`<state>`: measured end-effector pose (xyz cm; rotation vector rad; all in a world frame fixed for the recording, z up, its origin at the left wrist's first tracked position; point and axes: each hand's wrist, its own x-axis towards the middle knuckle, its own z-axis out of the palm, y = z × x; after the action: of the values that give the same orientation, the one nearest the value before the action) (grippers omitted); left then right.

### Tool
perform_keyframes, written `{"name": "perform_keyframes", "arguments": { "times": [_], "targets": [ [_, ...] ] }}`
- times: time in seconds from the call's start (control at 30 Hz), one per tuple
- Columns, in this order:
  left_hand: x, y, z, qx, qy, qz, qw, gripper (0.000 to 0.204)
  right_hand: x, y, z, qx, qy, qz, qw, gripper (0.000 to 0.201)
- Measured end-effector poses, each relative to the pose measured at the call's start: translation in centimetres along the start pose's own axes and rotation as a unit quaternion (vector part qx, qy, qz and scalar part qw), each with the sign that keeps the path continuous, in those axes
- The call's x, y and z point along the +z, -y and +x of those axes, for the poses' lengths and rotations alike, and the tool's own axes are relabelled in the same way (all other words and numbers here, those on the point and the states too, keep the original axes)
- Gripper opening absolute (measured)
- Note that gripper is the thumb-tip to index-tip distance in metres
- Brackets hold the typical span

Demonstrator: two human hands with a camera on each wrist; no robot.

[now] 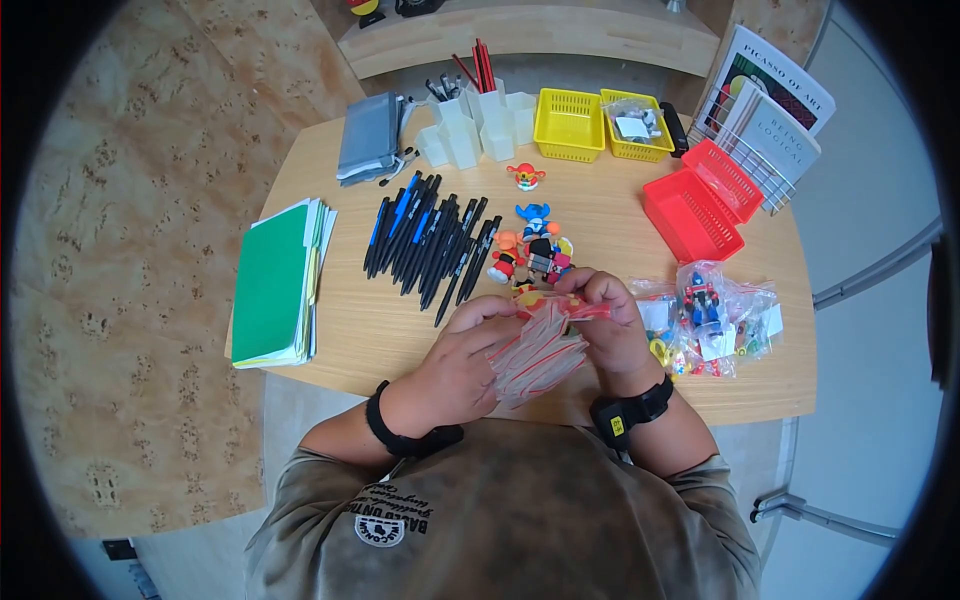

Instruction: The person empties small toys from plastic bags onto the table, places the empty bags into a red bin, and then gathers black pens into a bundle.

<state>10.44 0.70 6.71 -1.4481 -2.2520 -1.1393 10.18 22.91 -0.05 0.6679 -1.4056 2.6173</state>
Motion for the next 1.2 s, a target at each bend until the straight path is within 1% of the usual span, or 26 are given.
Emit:
{"name": "perform_keyframes", "arguments": {
  "times": [0.03, 0.1, 0.13, 0.2, 0.23, 0.3, 0.33, 0.4, 0.43, 0.5, 0.53, 0.6, 0.63, 0.7, 0.73, 0.8, 0.83, 0.9, 0.93, 1.0, 1.13, 1.2],
  "targets": [
    [-0.1, -0.1, 0.0, 0.0, 0.001, -0.001, 1.0, 0.05, 0.0, 0.0, -0.1, 0.0, -0.001, 0.0, 1.0, 0.029],
    [-0.2, -0.2, -0.1, -0.024, 0.004, -0.002, 1.0, 0.046, 0.0, 0.1, -0.2, 0.004, 0.027, -0.056, 0.998, 0.032],
    [0.1, 0.1, -0.3, -0.024, 0.004, -0.003, 1.0, 0.046, 0.0, 0.2, -0.2, 0.004, 0.026, -0.057, 0.998, 0.032],
    [0.8, 1.0, -1.1, 0.027, -0.042, -0.074, 0.996, 0.044, 0.1, 0.4, -0.2, 0.015, 0.012, -0.094, 0.995, 0.034],
    [0.6, 0.7, -0.8, 0.027, -0.042, -0.074, 0.996, 0.044, 0.1, 0.1, -0.3, 0.015, 0.012, -0.094, 0.995, 0.034],
    [0.1, -0.2, -0.1, 0.006, 0.07, -0.126, 0.99, 0.043, -0.1, -0.5, -0.5, 0.046, -0.055, -0.018, 0.997, 0.03],
    [0.3, 0.1, -0.4, 0.006, 0.069, -0.126, 0.99, 0.043, -0.2, -0.4, -0.5, 0.046, -0.054, -0.019, 0.997, 0.03],
    [0.8, 0.9, -1.3, 0.025, 0.024, -0.114, 0.993, 0.047, -0.4, -0.1, -0.4, 0.058, -0.069, 0.111, 0.99, 0.023],
    [0.7, 0.8, -1.2, 0.025, 0.025, -0.114, 0.993, 0.047, -0.4, -0.1, -0.4, 0.058, -0.069, 0.111, 0.99, 0.023],
    [0.5, 0.3, -0.9, -0.042, 0.007, -0.036, 0.998, 0.05, -0.4, 0.0, -0.4, 0.043, -0.067, 0.148, 0.986, 0.018],
    [0.4, 0.1, -0.8, -0.042, 0.008, -0.036, 0.998, 0.05, -0.4, 0.1, -0.4, 0.043, -0.067, 0.148, 0.986, 0.018],
    [0.5, -0.2, -0.6, -0.038, -0.059, -0.059, 0.996, 0.053, -0.4, 0.2, -0.4, 0.056, -0.053, 0.165, 0.983, 0.017],
    [0.5, 0.0, -0.7, -0.039, -0.059, -0.059, 0.996, 0.053, -0.2, 0.3, -0.4, 0.056, -0.053, 0.166, 0.983, 0.017],
    [0.9, 0.6, -1.1, -0.008, -0.047, -0.089, 0.995, 0.052, 0.3, 0.5, -0.3, 0.06, -0.047, 0.134, 0.988, 0.014],
    [0.8, 0.4, -1.0, -0.008, -0.047, -0.09, 0.995, 0.052, 0.5, 0.6, -0.3, 0.06, -0.048, 0.134, 0.988, 0.014],
    [0.6, 0.1, -0.5, 0.045, 0.024, -0.032, 0.998, 0.053, 0.7, 0.6, -0.3, 0.07, -0.057, 0.122, 0.988, 0.013],
    [0.4, 0.1, -0.5, 0.045, 0.024, -0.032, 0.998, 0.053, 0.6, 0.7, -0.3, 0.07, -0.057, 0.122, 0.988, 0.013],
    [0.2, 0.2, -0.5, 0.001, 0.071, -0.004, 0.997, 0.052, 0.3, 0.8, -0.3, 0.063, -0.045, 0.124, 0.989, 0.014],
    [0.2, 0.3, -0.5, 0.001, 0.072, -0.004, 0.997, 0.052, 0.0, 0.6, -0.4, 0.062, -0.046, 0.124, 0.989, 0.014],
    [0.4, 0.3, -0.6, -0.002, 0.027, -0.025, 0.999, 0.052, -0.7, 0.1, -0.6, 0.074, -0.02, 0.159, 0.984, 0.019],
    [0.5, 0.5, -0.5, 0.011, 0.036, -0.038, 0.999, 0.052, -0.8, -0.1, -0.8, 0.079, -0.019, 0.163, 0.983, 0.02],
    [1.1, 1.4, -1.2, 0.0, 0.05, -0.091, 0.995, 0.053, -0.3, 0.3, -0.7, 0.088, -0.023, 0.166, 0.982, 0.02]
  ]
}}
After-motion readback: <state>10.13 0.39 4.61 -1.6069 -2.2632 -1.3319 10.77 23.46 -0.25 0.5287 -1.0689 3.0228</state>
